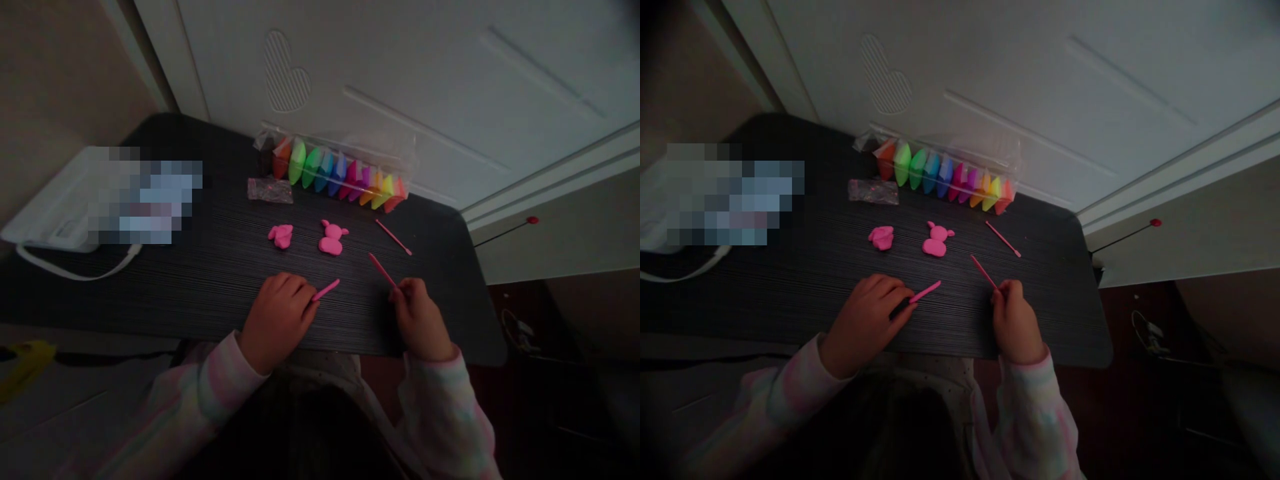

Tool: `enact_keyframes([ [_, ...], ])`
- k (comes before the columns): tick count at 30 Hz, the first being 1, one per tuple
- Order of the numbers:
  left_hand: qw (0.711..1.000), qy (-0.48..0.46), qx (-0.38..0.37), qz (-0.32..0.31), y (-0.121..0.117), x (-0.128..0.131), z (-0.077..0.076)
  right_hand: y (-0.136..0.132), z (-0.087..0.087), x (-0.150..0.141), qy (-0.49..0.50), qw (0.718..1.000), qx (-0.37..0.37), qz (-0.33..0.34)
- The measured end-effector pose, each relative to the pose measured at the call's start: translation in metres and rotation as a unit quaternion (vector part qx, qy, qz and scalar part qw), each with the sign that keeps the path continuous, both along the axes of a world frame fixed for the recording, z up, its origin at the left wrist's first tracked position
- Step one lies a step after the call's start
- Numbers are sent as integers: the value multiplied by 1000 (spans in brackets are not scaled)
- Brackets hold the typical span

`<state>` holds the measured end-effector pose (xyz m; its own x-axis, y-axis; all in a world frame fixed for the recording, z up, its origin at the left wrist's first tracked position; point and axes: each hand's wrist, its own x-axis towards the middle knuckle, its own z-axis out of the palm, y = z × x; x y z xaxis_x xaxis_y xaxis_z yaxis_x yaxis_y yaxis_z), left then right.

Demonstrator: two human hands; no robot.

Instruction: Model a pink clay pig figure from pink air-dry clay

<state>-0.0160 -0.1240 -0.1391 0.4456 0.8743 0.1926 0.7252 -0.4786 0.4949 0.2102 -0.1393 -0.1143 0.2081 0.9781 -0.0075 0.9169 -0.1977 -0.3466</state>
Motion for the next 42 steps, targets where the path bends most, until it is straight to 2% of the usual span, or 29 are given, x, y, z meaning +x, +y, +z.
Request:
enact_keyframes([
  [2,1000,4,-1,-1,0,0,0,-14,2,-18,18,998,39,35],
  [5,1000,6,0,-2,1,0,0,-31,-2,-44,12,982,86,165],
  [8,1000,8,5,-3,0,-1,1,-37,-10,-55,-31,968,113,221],
  [14,1000,15,-2,-7,0,0,2,-34,-16,-50,-86,957,136,241],
  [42,1000,22,6,-12,1,0,2,-29,-18,-61,-135,947,139,257],
])
